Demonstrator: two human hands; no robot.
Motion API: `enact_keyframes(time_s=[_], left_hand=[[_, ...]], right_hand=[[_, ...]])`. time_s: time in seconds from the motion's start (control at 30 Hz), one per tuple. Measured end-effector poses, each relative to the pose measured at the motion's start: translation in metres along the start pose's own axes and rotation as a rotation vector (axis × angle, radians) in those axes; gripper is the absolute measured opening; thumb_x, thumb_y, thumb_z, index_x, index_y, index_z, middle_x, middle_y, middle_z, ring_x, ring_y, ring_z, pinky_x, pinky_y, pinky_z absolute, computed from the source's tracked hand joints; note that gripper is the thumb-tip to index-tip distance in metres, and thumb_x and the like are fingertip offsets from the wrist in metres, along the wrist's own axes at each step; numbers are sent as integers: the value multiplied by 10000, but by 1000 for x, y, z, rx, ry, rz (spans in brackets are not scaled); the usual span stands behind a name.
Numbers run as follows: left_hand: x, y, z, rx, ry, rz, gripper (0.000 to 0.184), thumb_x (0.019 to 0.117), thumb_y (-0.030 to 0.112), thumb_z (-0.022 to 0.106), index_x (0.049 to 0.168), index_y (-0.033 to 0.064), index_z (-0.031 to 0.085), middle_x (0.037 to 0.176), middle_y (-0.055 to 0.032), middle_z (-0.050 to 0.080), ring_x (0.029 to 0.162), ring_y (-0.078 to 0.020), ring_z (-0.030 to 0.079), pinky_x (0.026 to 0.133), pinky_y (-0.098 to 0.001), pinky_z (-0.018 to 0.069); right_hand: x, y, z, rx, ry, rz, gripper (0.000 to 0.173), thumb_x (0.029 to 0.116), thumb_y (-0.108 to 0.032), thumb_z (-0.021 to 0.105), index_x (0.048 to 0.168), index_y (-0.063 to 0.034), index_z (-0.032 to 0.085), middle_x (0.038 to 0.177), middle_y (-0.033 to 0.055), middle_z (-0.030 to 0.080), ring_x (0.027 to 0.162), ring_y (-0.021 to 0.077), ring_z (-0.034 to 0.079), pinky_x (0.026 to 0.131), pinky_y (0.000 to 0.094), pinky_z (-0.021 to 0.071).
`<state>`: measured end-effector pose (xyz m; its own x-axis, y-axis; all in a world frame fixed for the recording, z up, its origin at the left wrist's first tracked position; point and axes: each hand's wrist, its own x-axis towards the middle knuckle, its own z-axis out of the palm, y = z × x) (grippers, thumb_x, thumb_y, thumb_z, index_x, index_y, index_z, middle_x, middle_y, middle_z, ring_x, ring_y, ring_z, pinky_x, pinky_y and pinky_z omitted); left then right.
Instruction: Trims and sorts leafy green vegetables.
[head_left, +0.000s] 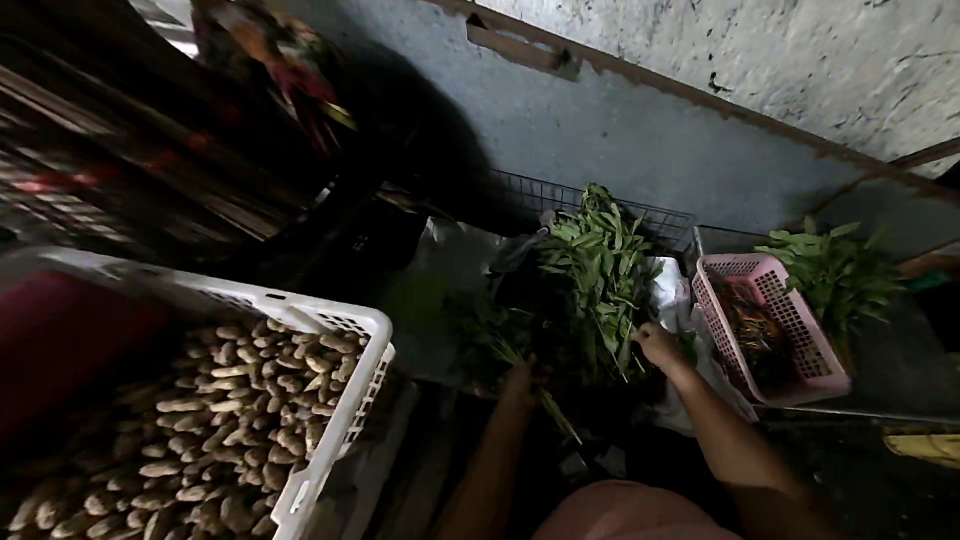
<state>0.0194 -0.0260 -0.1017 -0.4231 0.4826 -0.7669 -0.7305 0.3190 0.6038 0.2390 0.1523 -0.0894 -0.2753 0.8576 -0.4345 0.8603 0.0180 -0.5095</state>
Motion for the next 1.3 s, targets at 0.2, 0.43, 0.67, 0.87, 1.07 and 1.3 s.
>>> enact_keyframes(time_s=[0.2,0.43,0.67,0.87,1.07,1.3], left_hand=[[-18,25,-5,-195,-239,252,279,1098,301,465,935,91,550,542,68,366,399,-45,361,399,-206,402],[-59,48,29,-341,-300,473,209,1076,180,497,958,44,604,548,41,397,421,-79,370,428,-239,400],[-74,47,74,-291,-321,475,212,1067,126,530,1139,-47,630,662,-60,562,473,-117,498,473,-261,497],[-66,37,89,-211,-276,504,104,990,42,638,929,-8,570,646,-75,567,468,-133,503,456,-273,482],[-71,41,86,-169,-245,564,113,992,50,639,914,-17,593,670,-83,591,490,-126,515,474,-265,476],[-66,76,63,-125,-175,712,183,1047,208,597,1133,47,594,875,-71,659,710,-155,639,652,-339,573]], right_hand=[[-62,-72,-80,21,674,-251,365,1095,-323,459,1265,-73,664,1067,216,725,1026,418,694,928,624,510],[-42,-62,-80,140,295,-379,309,1086,-165,453,1331,-44,598,978,145,708,896,269,697,870,479,566],[-71,-66,-30,196,165,-553,311,1066,-178,478,1296,-42,638,1011,117,713,863,187,685,834,385,572],[-87,-74,-13,82,-24,-570,350,1067,-305,502,1314,-97,637,1151,113,708,1006,226,700,940,453,559],[-104,-98,-9,-222,74,-501,409,1119,-337,345,1286,-75,611,1110,174,707,1064,336,691,931,538,535],[-94,-72,-12,-176,32,-575,421,1120,-349,353,1232,-41,618,1028,186,692,990,338,685,897,534,533]])
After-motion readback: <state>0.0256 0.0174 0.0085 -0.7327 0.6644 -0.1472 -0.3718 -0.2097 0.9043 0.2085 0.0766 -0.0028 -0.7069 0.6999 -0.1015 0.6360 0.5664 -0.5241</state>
